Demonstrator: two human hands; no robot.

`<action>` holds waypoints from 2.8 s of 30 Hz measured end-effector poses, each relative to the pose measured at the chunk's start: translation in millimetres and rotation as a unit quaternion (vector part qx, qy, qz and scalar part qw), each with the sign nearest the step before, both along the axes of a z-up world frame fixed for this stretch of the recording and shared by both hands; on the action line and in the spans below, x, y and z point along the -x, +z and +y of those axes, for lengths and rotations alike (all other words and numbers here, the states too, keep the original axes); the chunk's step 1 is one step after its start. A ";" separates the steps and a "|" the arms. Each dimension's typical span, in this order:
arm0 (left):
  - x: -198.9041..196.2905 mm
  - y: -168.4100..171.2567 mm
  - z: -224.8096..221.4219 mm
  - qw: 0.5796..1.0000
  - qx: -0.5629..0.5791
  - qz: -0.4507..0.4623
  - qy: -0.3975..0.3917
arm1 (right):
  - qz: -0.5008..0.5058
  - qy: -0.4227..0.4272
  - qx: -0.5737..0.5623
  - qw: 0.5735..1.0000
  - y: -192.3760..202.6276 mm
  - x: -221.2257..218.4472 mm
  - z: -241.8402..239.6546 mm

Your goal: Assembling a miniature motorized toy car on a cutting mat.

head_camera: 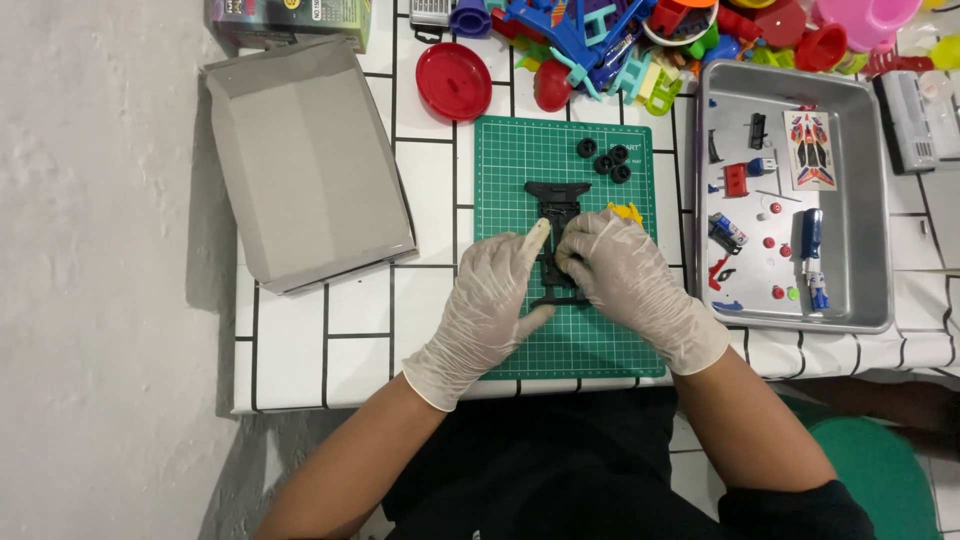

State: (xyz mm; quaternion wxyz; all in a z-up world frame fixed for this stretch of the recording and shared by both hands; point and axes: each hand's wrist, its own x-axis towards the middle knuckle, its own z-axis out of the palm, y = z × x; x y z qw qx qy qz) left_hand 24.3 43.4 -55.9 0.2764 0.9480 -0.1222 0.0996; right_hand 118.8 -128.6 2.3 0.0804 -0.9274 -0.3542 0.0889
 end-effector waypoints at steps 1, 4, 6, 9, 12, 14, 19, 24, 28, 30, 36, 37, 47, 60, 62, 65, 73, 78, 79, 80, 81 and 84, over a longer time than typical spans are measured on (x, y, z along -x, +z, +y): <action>0.1 0.0 0.6 1.000 0.001 0.000 0.001 | 0.000 0.001 0.001 1.000 -2.0 0.2 -0.9; 1.6 -0.5 1.4 1.000 0.008 -0.024 0.005 | -0.041 0.020 -0.017 0.999 -8.8 1.9 -4.0; 1.1 -1.3 0.8 0.999 0.016 -0.048 0.009 | -0.072 0.031 -0.031 0.996 -13.8 1.8 -6.2; 1.2 1.9 1.4 0.998 0.037 -0.049 0.009 | -0.083 0.029 -0.026 0.996 -8.4 6.8 -3.6; -1.0 1.2 1.7 0.998 0.037 -0.050 0.010 | -0.094 0.026 -0.040 0.994 -4.9 10.4 -3.5; 0.6 6.0 1.8 0.998 0.042 -0.050 0.013 | -0.088 0.031 -0.043 0.995 0.7 11.2 -1.6; -1.6 4.1 0.8 0.997 0.060 -0.043 0.013 | -0.096 0.037 -0.055 0.993 0.3 9.2 -3.7; -0.4 0.7 0.1 0.997 0.064 -0.049 0.009 | -0.096 0.014 -0.054 0.994 -8.2 11.6 -3.6; 0.7 5.9 0.5 0.997 0.057 -0.050 0.004 | -0.068 0.018 -0.082 0.994 -1.7 8.4 -7.5; 0.6 1.7 0.0 0.996 0.074 -0.058 0.007 | -0.050 -0.002 -0.111 0.993 -4.1 2.9 -13.3; 0.8 5.3 0.2 0.997 0.059 -0.050 0.005 | -0.061 0.023 -0.067 0.996 -2.3 -1.1 -12.3; 0.3 4.8 0.2 0.997 0.059 -0.050 0.005 | -0.061 0.023 -0.067 0.996 -1.2 -1.5 -10.8; -0.5 3.9 0.5 0.997 0.067 -0.048 -0.002 | 0.013 -0.022 -0.040 0.999 -10.4 -6.5 -8.7; -2.3 -0.6 0.4 0.996 0.066 -0.068 -0.001 | 0.014 -0.057 -0.063 0.996 -12.0 -3.0 -5.5; -2.1 1.9 0.1 0.995 0.067 -0.067 0.001 | -0.004 -0.055 -0.066 0.996 -16.1 -0.5 -7.9; -0.8 3.8 0.1 0.996 0.059 -0.071 0.004 | -0.039 -0.047 -0.071 0.996 -7.8 8.3 -9.9; -3.0 3.7 -1.0 0.997 0.036 -0.072 0.017 | -0.118 -0.019 -0.101 0.988 -7.7 37.5 -18.8; -2.9 1.9 -1.5 0.997 0.035 -0.058 0.024 | -0.148 -0.002 -0.093 0.985 -18.3 38.7 -18.8; -2.9 1.9 -1.1 0.997 0.034 -0.058 0.024 | -0.148 -0.003 -0.094 0.985 -21.4 40.3 -20.0; -3.2 2.0 -0.7 0.997 0.044 -0.056 0.023 | -0.146 -0.011 -0.100 0.984 -24.5 41.6 -21.3; -3.5 2.1 -0.3 0.997 0.053 -0.055 0.022 | -0.144 -0.020 -0.107 0.984 -27.5 42.7 -22.4; -3.0 3.9 -0.5 0.997 0.057 -0.056 0.019 | -0.138 -0.025 -0.116 0.983 -29.1 46.1 -20.7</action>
